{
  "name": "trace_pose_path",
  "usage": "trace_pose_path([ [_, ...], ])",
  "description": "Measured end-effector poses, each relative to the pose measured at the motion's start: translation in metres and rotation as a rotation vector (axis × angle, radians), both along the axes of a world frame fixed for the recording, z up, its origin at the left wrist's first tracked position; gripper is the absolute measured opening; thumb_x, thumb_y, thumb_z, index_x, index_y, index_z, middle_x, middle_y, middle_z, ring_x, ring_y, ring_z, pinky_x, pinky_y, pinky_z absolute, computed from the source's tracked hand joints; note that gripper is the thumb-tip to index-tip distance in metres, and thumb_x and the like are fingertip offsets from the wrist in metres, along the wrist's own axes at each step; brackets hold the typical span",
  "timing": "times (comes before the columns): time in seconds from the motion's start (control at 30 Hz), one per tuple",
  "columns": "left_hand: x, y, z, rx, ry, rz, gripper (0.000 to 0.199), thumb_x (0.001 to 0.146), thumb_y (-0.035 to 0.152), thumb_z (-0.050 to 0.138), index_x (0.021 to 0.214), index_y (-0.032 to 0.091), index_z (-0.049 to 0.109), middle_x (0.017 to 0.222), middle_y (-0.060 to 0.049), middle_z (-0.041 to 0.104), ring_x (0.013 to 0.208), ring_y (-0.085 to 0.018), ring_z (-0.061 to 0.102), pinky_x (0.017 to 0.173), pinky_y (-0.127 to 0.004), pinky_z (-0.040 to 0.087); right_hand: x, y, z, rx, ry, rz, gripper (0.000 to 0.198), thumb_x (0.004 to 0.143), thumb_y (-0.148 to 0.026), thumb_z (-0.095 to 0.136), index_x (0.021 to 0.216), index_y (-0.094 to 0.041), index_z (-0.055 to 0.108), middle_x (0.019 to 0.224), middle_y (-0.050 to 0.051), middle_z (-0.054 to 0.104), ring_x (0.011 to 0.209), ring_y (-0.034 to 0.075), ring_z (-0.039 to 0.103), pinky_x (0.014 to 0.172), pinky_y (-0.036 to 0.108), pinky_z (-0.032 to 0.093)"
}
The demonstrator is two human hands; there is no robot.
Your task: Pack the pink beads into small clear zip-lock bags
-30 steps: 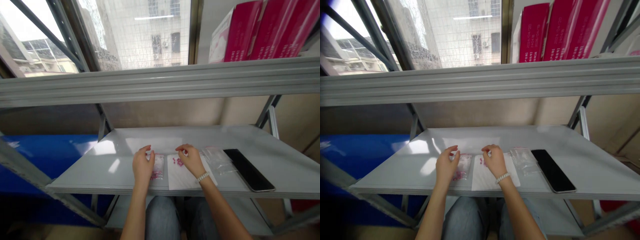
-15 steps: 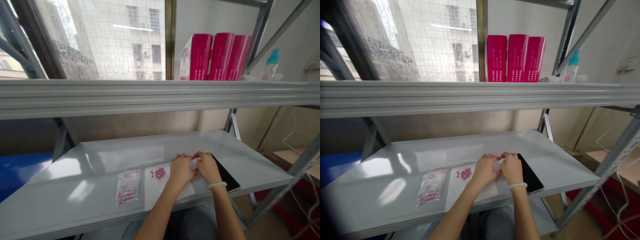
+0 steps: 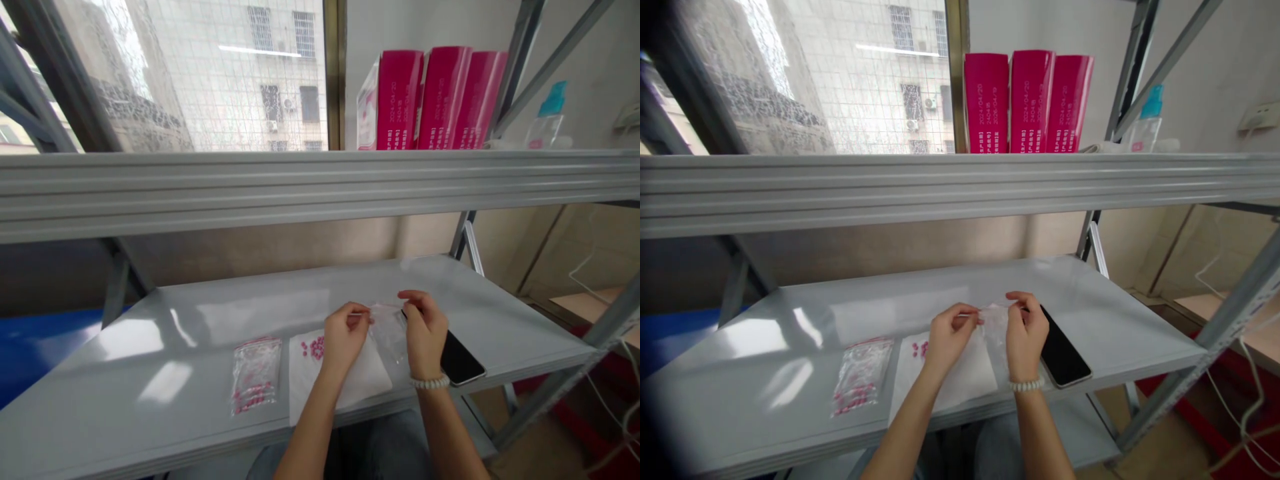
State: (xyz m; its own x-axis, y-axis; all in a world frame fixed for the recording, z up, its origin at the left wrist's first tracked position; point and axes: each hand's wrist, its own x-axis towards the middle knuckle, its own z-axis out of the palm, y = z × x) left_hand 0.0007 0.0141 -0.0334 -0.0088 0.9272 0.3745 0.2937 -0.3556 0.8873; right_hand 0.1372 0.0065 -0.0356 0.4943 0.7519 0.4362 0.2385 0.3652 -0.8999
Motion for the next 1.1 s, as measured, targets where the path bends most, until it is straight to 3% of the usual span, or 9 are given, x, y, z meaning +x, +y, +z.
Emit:
trace_pose_path([
  [0.13,-0.033,-0.022,0.005,0.053,-0.215,0.138,0.023,0.084,0.037,0.057,0.076,0.018,0.066,0.075,-0.005,0.073,0.072,-0.019,0.069,0.065,-0.025,0.053,-0.029,-0.011,0.0,-0.014,0.268,0.16,0.013,0.081,-0.034,0.05,0.085,-0.023,0.052,0.08,0.004,0.058,0.071,0.02,0.058,0.058,0.03,0.047],
  [0.3,-0.064,-0.048,0.006,0.09,-0.323,0.239,0.018,0.071,0.034,0.072,0.077,0.018,0.065,0.079,-0.003,0.069,0.073,-0.017,0.064,0.064,-0.023,0.05,-0.056,-0.024,0.006,-0.293,0.598,0.716,0.032,0.068,-0.045,0.075,0.083,-0.021,0.061,0.08,0.002,0.057,0.069,0.017,0.055,0.05,0.025,0.045],
  [0.43,-0.075,-0.053,0.008,0.049,-0.448,0.241,0.029,0.067,0.031,0.078,0.092,0.019,0.069,0.095,-0.004,0.071,0.078,-0.016,0.064,0.068,-0.023,0.051,-0.056,-0.027,0.008,-0.381,0.542,0.831,0.035,0.06,-0.043,0.086,0.06,-0.016,0.064,0.064,0.001,0.055,0.061,0.013,0.049,0.05,0.023,0.042],
  [0.7,-0.093,-0.046,-0.002,-0.016,-0.808,0.38,0.044,0.057,0.03,0.084,0.097,0.018,0.07,0.098,-0.006,0.073,0.095,-0.018,0.066,0.082,-0.026,0.051,-0.053,-0.023,0.0,-0.408,0.355,1.107,0.031,0.063,-0.044,0.088,0.065,-0.016,0.074,0.061,0.0,0.064,0.056,0.01,0.051,0.054,0.023,0.042],
  [0.8,-0.095,-0.048,-0.004,-0.009,-0.713,0.42,0.041,0.061,0.032,0.081,0.098,0.019,0.07,0.102,-0.007,0.072,0.09,-0.018,0.066,0.079,-0.029,0.052,-0.055,-0.023,-0.002,-0.443,0.332,1.088,0.03,0.063,-0.041,0.087,0.061,-0.016,0.069,0.056,-0.002,0.06,0.049,0.008,0.045,0.048,0.022,0.036],
  [0.9,-0.092,-0.056,0.002,0.103,-0.418,0.554,0.033,0.069,0.033,0.075,0.1,0.021,0.069,0.108,-0.006,0.07,0.09,-0.019,0.064,0.08,-0.031,0.05,-0.056,-0.024,0.0,-0.44,0.364,1.044,0.029,0.066,-0.038,0.083,0.059,-0.017,0.065,0.053,-0.005,0.054,0.045,0.006,0.039,0.044,0.021,0.029],
  [0.97,-0.089,-0.063,0.009,0.225,-0.201,0.608,0.022,0.075,0.031,0.071,0.095,0.023,0.07,0.099,-0.003,0.07,0.088,-0.019,0.061,0.081,-0.03,0.048,-0.058,-0.026,0.001,-0.423,0.386,1.013,0.028,0.067,-0.036,0.081,0.059,-0.017,0.063,0.052,-0.006,0.051,0.045,0.006,0.035,0.043,0.021,0.025],
  [1.03,-0.083,-0.07,0.018,0.269,-0.069,0.497,0.008,0.078,0.03,0.066,0.081,0.022,0.068,0.08,-0.001,0.067,0.077,-0.018,0.059,0.074,-0.028,0.047,-0.061,-0.028,0.002,-0.409,0.386,0.999,0.027,0.068,-0.035,0.079,0.059,-0.017,0.061,0.05,-0.007,0.048,0.044,0.006,0.033,0.043,0.022,0.023],
  [1.1,-0.077,-0.075,0.025,0.227,-0.008,0.288,0.014,0.08,0.029,0.063,0.069,0.022,0.063,0.064,0.001,0.06,0.065,-0.016,0.055,0.064,-0.026,0.045,-0.065,-0.031,0.003,-0.399,0.375,1.013,0.026,0.07,-0.035,0.077,0.061,-0.017,0.061,0.051,-0.007,0.048,0.045,0.006,0.032,0.043,0.022,0.022],
])
